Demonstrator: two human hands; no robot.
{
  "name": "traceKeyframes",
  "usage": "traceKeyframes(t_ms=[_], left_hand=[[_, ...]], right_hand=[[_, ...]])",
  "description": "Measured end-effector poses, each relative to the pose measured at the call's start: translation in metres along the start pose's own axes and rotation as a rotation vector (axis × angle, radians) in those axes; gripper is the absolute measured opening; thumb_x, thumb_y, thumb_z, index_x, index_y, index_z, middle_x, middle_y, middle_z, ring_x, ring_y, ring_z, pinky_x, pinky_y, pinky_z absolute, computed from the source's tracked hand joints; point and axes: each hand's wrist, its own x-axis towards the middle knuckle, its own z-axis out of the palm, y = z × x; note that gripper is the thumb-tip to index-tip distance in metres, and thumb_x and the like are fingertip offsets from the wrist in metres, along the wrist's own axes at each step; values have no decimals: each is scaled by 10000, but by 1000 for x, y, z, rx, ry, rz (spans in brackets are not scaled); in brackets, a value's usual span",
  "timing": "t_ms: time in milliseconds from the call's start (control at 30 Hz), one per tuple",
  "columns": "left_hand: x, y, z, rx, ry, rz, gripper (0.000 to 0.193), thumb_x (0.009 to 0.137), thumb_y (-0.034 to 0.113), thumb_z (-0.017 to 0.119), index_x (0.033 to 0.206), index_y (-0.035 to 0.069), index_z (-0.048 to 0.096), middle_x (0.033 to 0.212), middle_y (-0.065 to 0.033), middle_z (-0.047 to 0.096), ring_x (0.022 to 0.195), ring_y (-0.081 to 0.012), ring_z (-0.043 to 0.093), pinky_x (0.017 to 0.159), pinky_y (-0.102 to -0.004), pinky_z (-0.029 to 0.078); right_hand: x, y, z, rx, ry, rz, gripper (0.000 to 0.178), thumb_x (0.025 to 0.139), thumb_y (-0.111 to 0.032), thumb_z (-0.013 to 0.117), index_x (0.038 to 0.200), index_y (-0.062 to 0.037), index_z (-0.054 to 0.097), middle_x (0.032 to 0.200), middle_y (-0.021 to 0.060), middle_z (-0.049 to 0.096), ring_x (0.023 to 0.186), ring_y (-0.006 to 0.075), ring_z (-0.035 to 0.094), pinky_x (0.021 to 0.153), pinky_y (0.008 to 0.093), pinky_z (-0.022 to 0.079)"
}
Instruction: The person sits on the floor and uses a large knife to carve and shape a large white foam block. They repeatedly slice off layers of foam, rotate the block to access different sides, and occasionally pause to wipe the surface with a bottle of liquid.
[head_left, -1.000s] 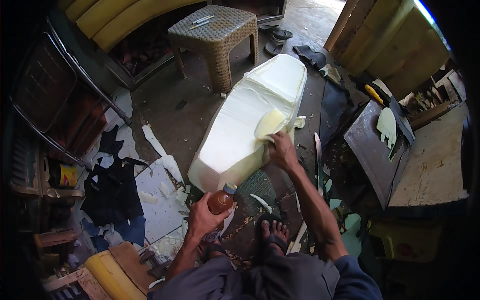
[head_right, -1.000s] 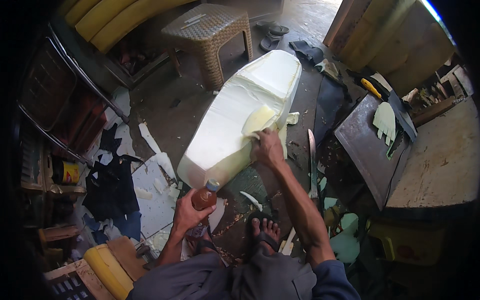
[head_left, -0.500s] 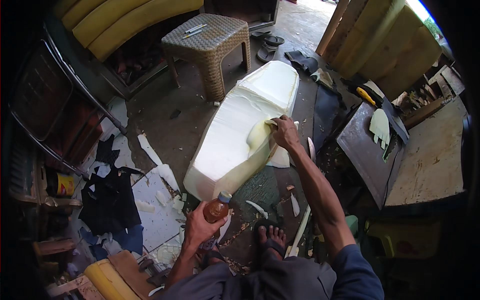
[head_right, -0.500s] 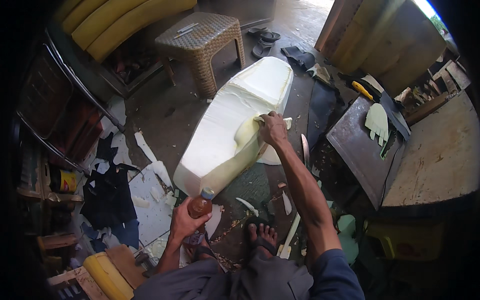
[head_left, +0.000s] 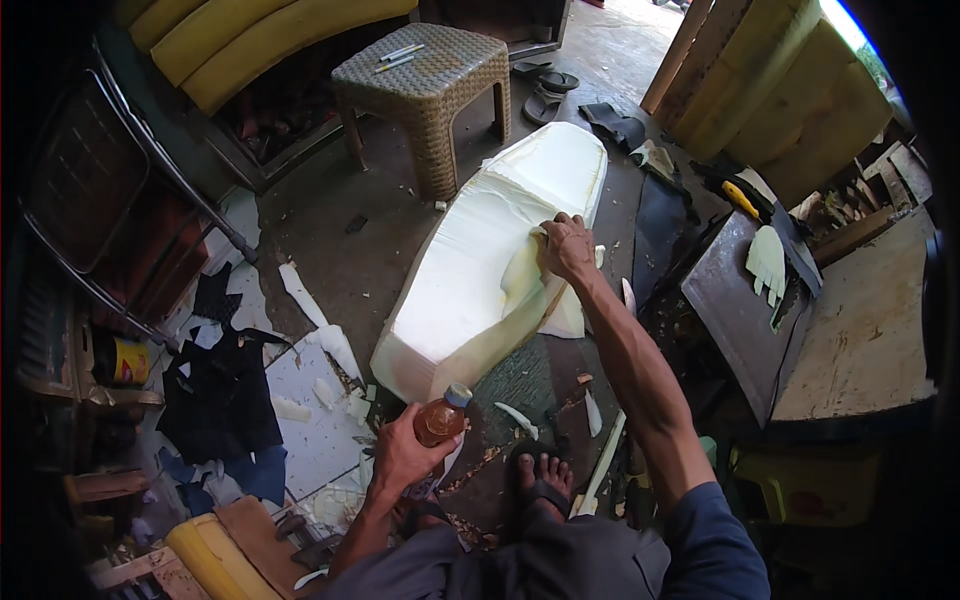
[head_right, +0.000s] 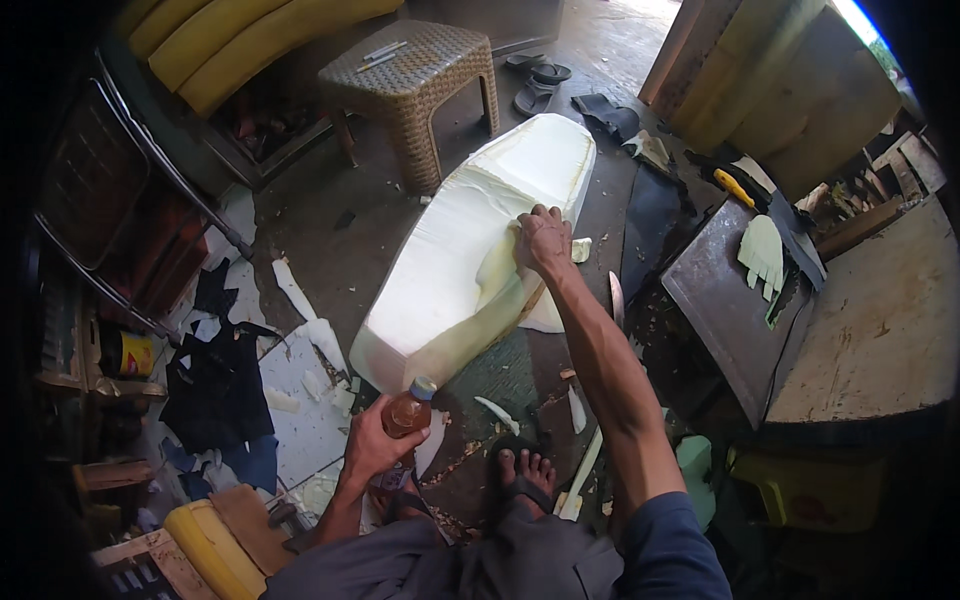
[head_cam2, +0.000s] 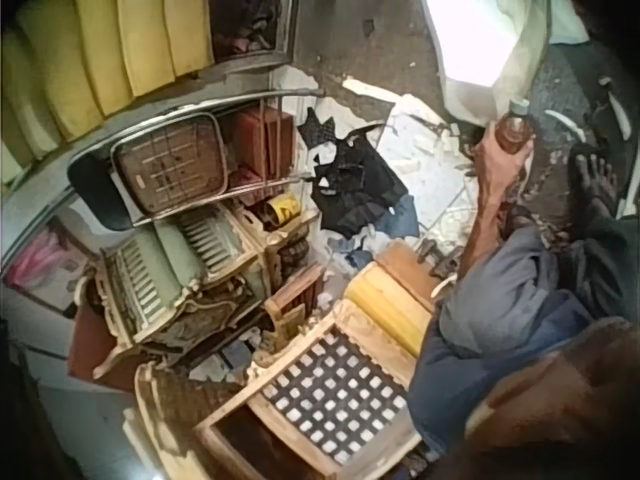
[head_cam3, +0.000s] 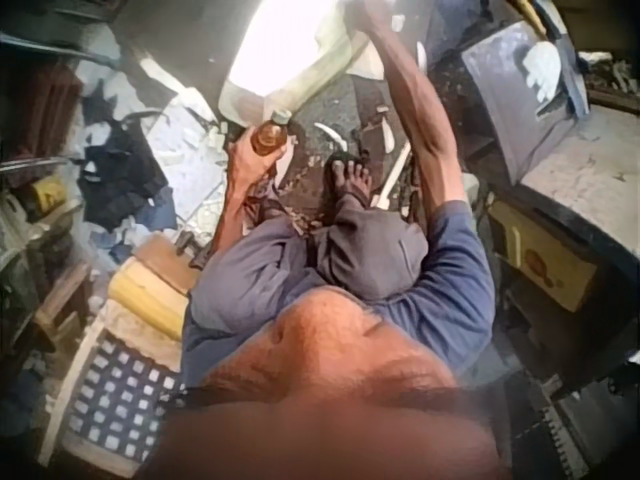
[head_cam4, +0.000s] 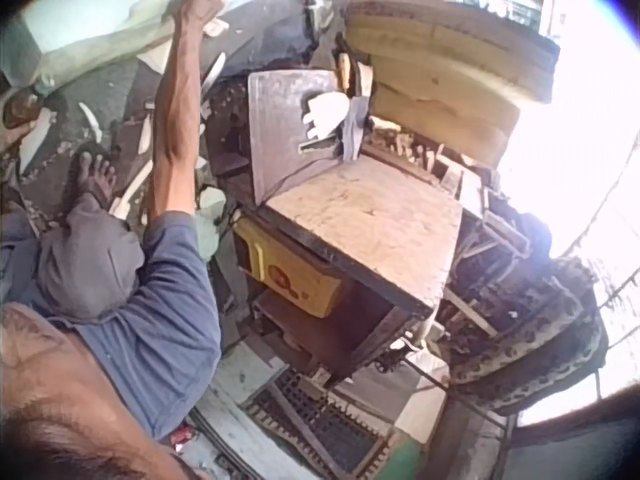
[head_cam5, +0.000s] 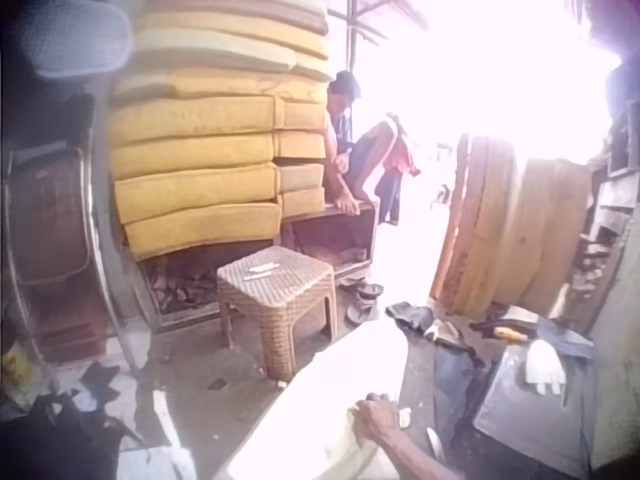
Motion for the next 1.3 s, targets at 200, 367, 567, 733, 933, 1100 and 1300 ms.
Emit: traceKeyframes(t_ms=[200, 367, 567, 733, 933, 1100, 1300], left_hand=[[4, 7, 5, -8, -43, -5, 560, 715, 359, 909, 1122, 61, 665, 1006, -172, 757, 949, -347, 751, 817, -428, 592], [1, 7, -3, 10, -19, -13, 565, 715, 355, 910, 1129, 60, 665, 1013, -173, 757, 952, -345, 751, 817, -426, 593], [-2, 8, -7, 0, -16, -42, 568, 720, 353, 902, 1142, 49, 675, 1014, -164, 760, 964, -327, 754, 847, -409, 583], [-2, 8, -5, 23, -19, -19, 558, 718, 342, 904, 1129, 44, 673, 1000, -164, 758, 950, -327, 754, 834, -414, 580], [-3, 2, -7, -2, 13, -5, 560, 714, 349, 905, 1130, 56, 671, 998, -164, 759, 950, -340, 752, 817, -422, 589], [-1, 0, -5, 19, 2, -4, 563, 710, 353, 907, 1125, 59, 668, 991, -166, 760, 944, -352, 751, 805, -431, 594], [5, 7, 6, 1, -48, 33, 575, 706, 367, 909, 1121, 52, 664, 993, -172, 760, 955, -358, 748, 824, -432, 592]], right_hand=[[-12, -2, 5, 19, -40, -152, 259, 846, -205, 664, 1078, -166, 771, 1070, 60, 669, 1088, 318, 578, 880, 505, 463], [-32, -26, -4, 115, -225, -321, 262, 863, -182, 683, 1109, -174, 776, 1120, 63, 691, 1099, 327, 606, 903, 518, 494], [-12, 26, -6, 220, 121, -55, 276, 884, -116, 679, 1124, -194, 791, 1068, 120, 698, 988, 353, 625, 878, 445, 517], [-10, 28, -15, 4, 57, -145, 289, 884, -147, 664, 1132, -227, 788, 1044, 67, 662, 1037, 295, 587, 865, 446, 476], [-41, 30, -20, -88, 100, -191, 279, 892, -118, 641, 1107, -217, 791, 1026, 58, 656, 1043, 280, 585, 861, 433, 446], [-74, 20, -10, 43, 129, -54, 256, 900, -159, 661, 1118, -190, 789, 1024, 99, 683, 1014, 317, 607, 848, 448, 457], [-126, -38, 0, 141, 139, -148, 308, 835, -112, 669, 1114, -194, 768, 1056, 91, 661, 1047, 321, 588, 865, 461, 451]])
